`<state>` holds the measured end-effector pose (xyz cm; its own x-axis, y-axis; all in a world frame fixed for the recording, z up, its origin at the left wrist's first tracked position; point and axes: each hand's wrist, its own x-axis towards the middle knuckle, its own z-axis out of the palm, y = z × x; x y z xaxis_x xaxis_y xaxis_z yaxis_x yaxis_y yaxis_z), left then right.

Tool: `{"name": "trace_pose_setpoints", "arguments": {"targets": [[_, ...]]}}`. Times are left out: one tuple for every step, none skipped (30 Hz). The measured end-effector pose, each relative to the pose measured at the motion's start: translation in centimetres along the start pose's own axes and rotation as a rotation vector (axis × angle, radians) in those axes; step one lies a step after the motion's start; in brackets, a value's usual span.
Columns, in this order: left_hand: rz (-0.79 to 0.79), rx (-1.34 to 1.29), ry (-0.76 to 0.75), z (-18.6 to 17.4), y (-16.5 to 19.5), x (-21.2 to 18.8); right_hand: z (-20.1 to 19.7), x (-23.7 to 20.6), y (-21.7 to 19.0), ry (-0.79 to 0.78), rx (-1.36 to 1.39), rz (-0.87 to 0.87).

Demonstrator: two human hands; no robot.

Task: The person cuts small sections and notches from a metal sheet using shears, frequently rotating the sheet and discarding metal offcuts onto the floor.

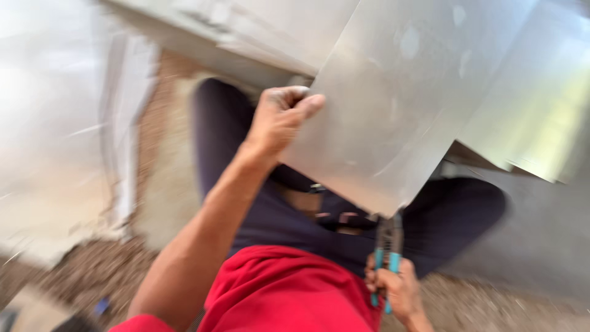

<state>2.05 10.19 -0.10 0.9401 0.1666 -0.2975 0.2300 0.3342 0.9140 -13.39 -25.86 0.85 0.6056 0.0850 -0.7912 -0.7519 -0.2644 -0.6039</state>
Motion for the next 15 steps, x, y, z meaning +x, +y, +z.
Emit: {"name": "trace_pose_setpoints", "arguments": {"targets": [[-0.012,0.009,0.008,-4.4,0.3,-1.3,1.0,0.5,-0.5,-0.049,0.044,-0.030],[0.007,0.166,0.069,-8.5,0.7,-2.9,2.6,1.0,-1.0,-0.103,0.094,-0.057],[0.019,0.315,0.117,-12.3,0.9,-4.6,4.4,1.4,-1.7,-0.210,0.088,-0.082],[-0.013,0.254,0.153,-16.1,1.1,-6.5,6.1,1.8,-2.6,-0.297,0.081,-0.107],[-0.045,0.187,0.180,-19.7,1.4,-8.4,8.0,2.2,-3.6,-0.371,0.075,-0.132],[-0.054,0.098,0.155,-23.1,1.9,-10.5,10.3,2.6,-4.6,-0.479,0.069,-0.133],[-0.180,0.190,0.328,-26.2,2.7,-12.4,12.8,2.8,-5.5,-0.578,0.065,-0.133],[-0.098,0.248,0.328,-28.6,3.6,-14.3,14.9,2.9,-6.4,-0.656,0.057,-0.128],[-0.165,0.392,0.493,-30.5,4.5,-16.0,17.2,2.9,-7.2,-0.731,0.047,-0.124],[-0.220,0.460,0.530,-32.1,5.6,-17.4,19.3,3.2,-8.0,-0.741,-0.076,-0.120],[-0.207,0.677,0.593,-33.6,7.0,-18.6,21.0,3.3,-8.8,-0.748,-0.203,-0.120],[-0.114,0.927,0.642,-33.8,7.6,-19.0,22.2,3.1,-9.3,-0.757,-0.260,-0.141],[-0.013,1.179,0.685,-34.0,8.8,-19.1,23.1,3.0,-9.8,-0.766,-0.313,-0.166],[0.122,1.256,0.773,-33.5,9.7,-18.3,23.6,3.0,-10.1,-0.775,-0.368,-0.190],[0.258,1.324,0.863,-32.3,10.3,-16.9,23.7,2.8,-10.2,-0.764,-0.416,-0.218]]}}
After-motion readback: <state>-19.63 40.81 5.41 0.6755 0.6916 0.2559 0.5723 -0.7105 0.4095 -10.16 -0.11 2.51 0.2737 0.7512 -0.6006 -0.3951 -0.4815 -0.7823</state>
